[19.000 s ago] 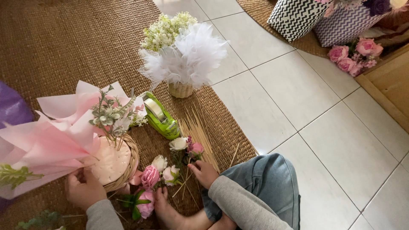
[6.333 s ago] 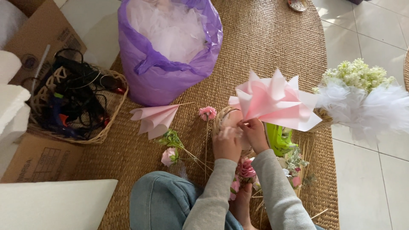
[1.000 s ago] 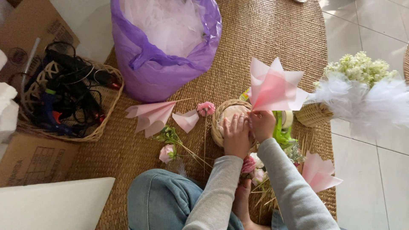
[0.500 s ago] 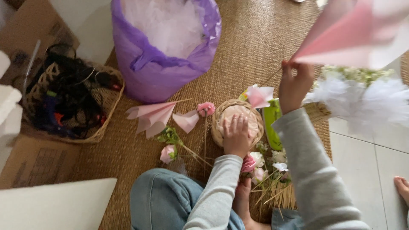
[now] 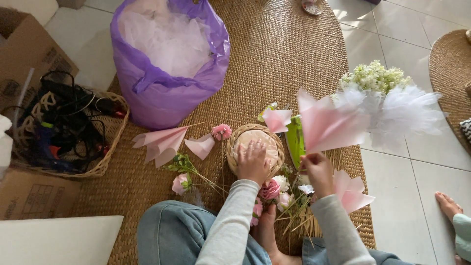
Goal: The person arranges artificial flowers and decorative paper into a small wicker basket by hand, placing floral stems and folded paper cones into the basket one at a time.
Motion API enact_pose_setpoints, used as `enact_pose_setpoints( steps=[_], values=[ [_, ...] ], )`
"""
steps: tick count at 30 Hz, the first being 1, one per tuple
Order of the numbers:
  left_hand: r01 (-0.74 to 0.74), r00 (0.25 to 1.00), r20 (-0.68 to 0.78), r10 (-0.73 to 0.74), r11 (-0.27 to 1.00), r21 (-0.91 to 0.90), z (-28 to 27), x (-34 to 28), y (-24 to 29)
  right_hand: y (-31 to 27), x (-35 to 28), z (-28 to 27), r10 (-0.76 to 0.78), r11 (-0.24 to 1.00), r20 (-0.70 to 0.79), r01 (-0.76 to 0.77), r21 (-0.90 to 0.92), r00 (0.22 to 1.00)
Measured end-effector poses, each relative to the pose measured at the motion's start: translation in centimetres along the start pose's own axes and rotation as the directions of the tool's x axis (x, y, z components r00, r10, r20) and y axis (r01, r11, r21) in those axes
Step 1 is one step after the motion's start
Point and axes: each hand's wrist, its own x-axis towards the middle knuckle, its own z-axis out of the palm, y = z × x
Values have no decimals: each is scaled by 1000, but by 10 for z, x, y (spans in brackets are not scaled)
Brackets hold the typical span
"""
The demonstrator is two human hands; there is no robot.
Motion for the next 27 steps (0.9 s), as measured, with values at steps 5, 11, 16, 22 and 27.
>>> enact_pose_setpoints(
  steps=[5, 11, 16, 22, 27],
  values=[
    [-132, 991, -31, 134, 990, 46, 22, -13, -20, 38, 15, 13, 96, 709, 39, -41, -704, 995],
    [-114, 993, 32, 114, 993, 13, -6, -10, -3, 41, 34, 71, -192, 835, 55, 193, -515, 980],
    [-60, 990, 131, 58, 998, 14, -17, -5, 7, 71, 76, 100, -330, 824, -3, 286, -489, 944],
    [-72, 983, 172, 70, 997, 6, -16, -8, 8, 23, 83, 84, -531, 796, -170, 420, -435, 830],
    [-108, 920, 387, 64, 990, 92, -52, 1, 14, -181, 25, 20, -654, 712, -292, 699, 74, 697]
  ],
)
